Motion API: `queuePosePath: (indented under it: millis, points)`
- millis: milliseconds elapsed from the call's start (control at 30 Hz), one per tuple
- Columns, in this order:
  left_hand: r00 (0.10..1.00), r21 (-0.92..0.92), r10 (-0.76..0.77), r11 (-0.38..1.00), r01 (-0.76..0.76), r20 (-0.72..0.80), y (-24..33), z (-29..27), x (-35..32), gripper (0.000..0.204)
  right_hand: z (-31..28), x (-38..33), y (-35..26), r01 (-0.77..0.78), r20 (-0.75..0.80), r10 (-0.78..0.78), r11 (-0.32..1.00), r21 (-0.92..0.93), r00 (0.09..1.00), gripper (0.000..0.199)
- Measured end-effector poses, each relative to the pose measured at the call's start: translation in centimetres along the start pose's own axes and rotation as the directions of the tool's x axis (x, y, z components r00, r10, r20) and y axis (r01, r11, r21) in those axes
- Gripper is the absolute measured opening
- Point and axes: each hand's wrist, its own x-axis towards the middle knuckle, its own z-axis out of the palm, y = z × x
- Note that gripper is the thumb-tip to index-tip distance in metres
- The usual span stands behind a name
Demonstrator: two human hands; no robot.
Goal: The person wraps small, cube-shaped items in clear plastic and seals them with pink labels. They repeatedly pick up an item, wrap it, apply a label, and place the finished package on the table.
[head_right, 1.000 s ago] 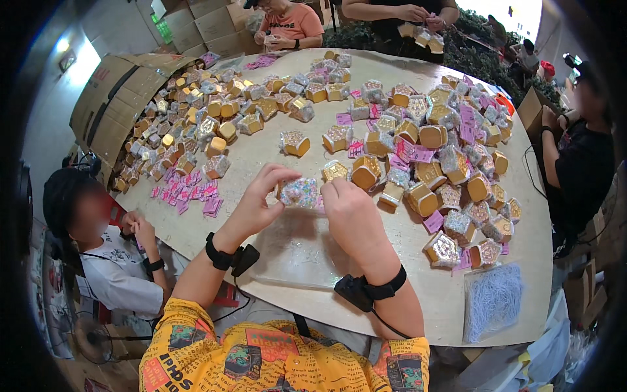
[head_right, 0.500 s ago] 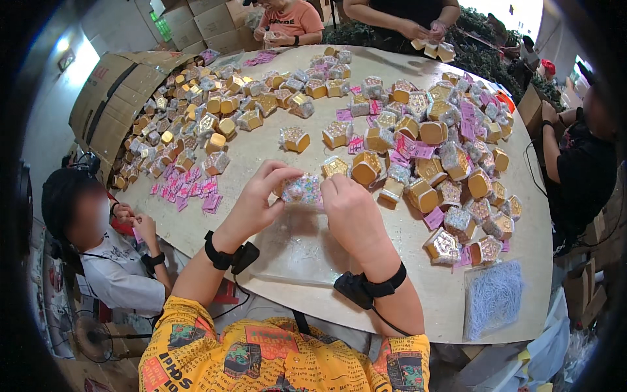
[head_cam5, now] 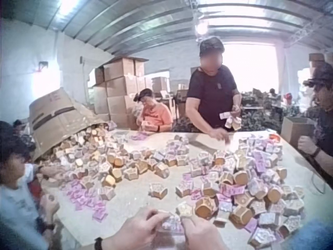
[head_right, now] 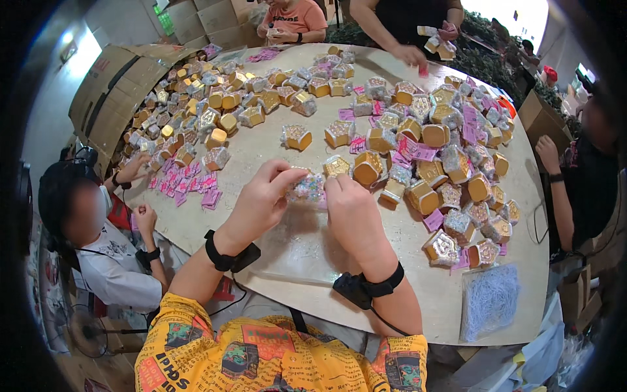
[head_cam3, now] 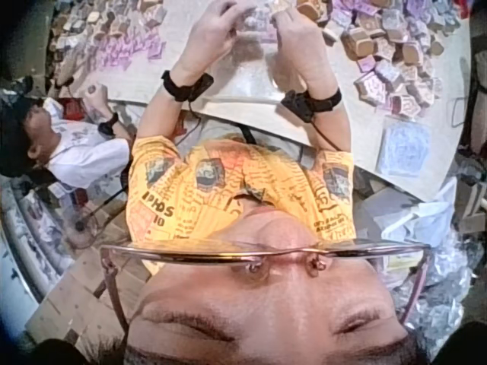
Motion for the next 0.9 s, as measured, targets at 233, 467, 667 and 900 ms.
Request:
queuePosePath:
  millis: [233,467,667,900]
  points:
    - [0.996,0.186,0.086,0.979,-0.079,-0.031,1.1,-0.3,0.0,0.047,0.6,-0.1,0.2,-0.128,-0.010,0.132,0.975,0.182,0.991,0.007]
    - [0.996,-0.044,-0.083,0.995,0.085,0.039,0.2,-0.3,-0.4,0.054,0.8,-0.2,0.2,-0.124,0.011,0.125,0.964,0.236,0.992,0.007]
    - [1.000,0.076,0.008,0.997,-0.009,0.019,0.7,-0.4,-0.4,0.052,0.9,-0.2,-0.1,-0.131,0.001,0.133,0.972,0.197,0.991,0.006]
    - [0.997,-0.022,-0.047,0.999,0.048,0.065,1.0,-0.6,-0.5,0.056,0.9,-0.3,-0.3,-0.140,-0.021,0.151,0.951,0.275,0.988,0.007]
